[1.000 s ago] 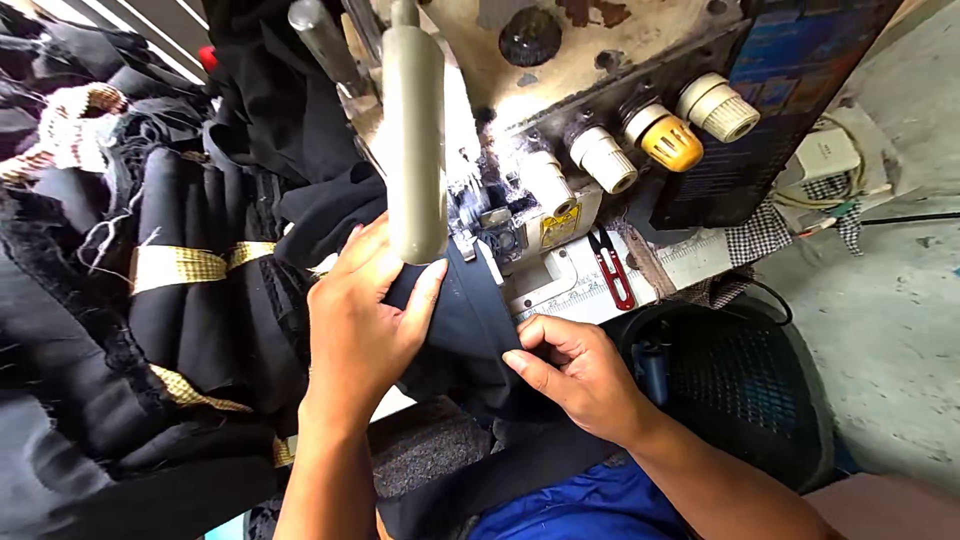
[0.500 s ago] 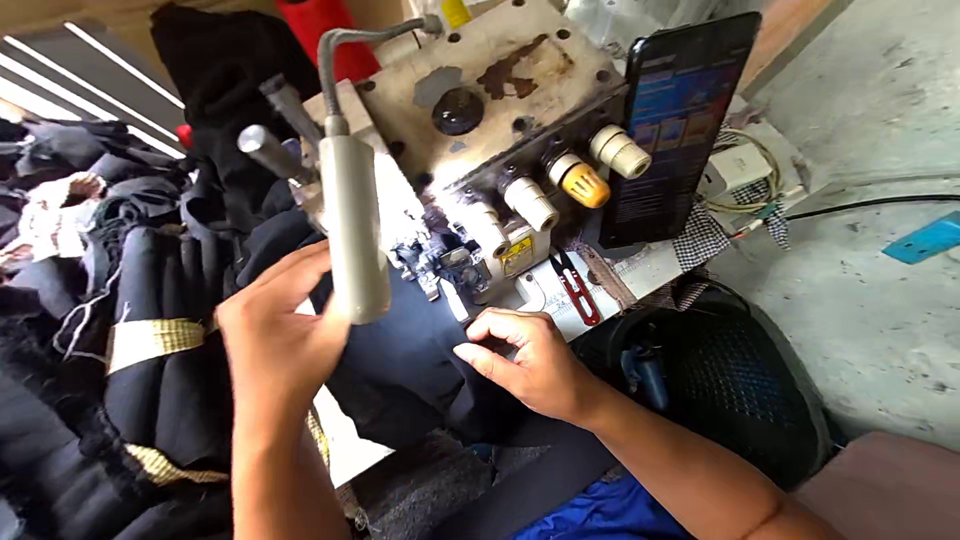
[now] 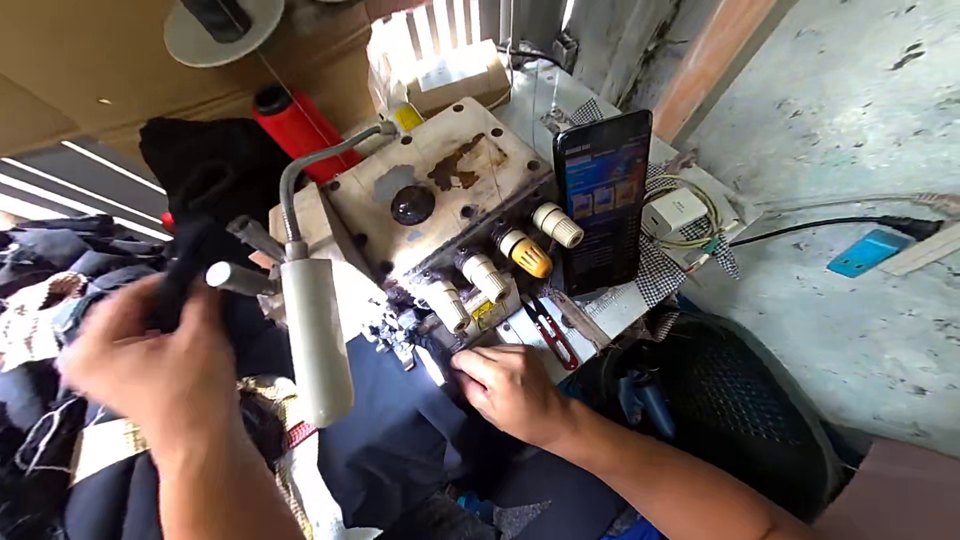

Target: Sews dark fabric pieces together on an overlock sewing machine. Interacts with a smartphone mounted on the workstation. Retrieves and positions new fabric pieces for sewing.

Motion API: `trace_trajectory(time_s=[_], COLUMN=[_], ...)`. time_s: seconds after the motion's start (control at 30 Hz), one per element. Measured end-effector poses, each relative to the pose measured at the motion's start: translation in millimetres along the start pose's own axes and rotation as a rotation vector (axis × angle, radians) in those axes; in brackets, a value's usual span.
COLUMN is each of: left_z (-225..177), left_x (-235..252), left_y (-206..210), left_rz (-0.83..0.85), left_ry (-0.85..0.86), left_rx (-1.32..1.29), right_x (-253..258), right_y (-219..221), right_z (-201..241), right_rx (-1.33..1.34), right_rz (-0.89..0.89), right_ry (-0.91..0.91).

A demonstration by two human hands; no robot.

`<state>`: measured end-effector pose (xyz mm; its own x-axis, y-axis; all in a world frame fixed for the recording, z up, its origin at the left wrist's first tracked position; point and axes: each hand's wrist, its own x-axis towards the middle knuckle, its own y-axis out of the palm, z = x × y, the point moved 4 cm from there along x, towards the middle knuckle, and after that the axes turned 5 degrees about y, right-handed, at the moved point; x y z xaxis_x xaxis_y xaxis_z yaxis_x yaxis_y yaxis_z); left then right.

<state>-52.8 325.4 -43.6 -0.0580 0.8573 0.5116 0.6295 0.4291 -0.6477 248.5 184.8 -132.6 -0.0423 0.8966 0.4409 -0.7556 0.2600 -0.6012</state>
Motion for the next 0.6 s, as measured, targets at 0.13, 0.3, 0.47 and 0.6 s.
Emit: trace_trajectory(time_s=[0.13,0.3,0.47,0.6], left_z=[-77,-52,-54,-49], left_x=[15,25,-109,-218], left_y=[-20,5,-11,-9], left_rz=[-0.195,0.083,-0.074,0.163], left_ry=[0.142,0.27,-0.115,-0.283], left_rx=[0.147,0.208,-0.084,-0.401], right_x=[-1,2,-25,-54], right_y=[-2,-13,-22,-9], right_z=[-1,-5,13,34], right_rx=[0.029,0.251,0.486,0.582], right_rz=[0.063,-0.083,0.041,0.26], right_ry=[0.05,0.15,0.09,0.187])
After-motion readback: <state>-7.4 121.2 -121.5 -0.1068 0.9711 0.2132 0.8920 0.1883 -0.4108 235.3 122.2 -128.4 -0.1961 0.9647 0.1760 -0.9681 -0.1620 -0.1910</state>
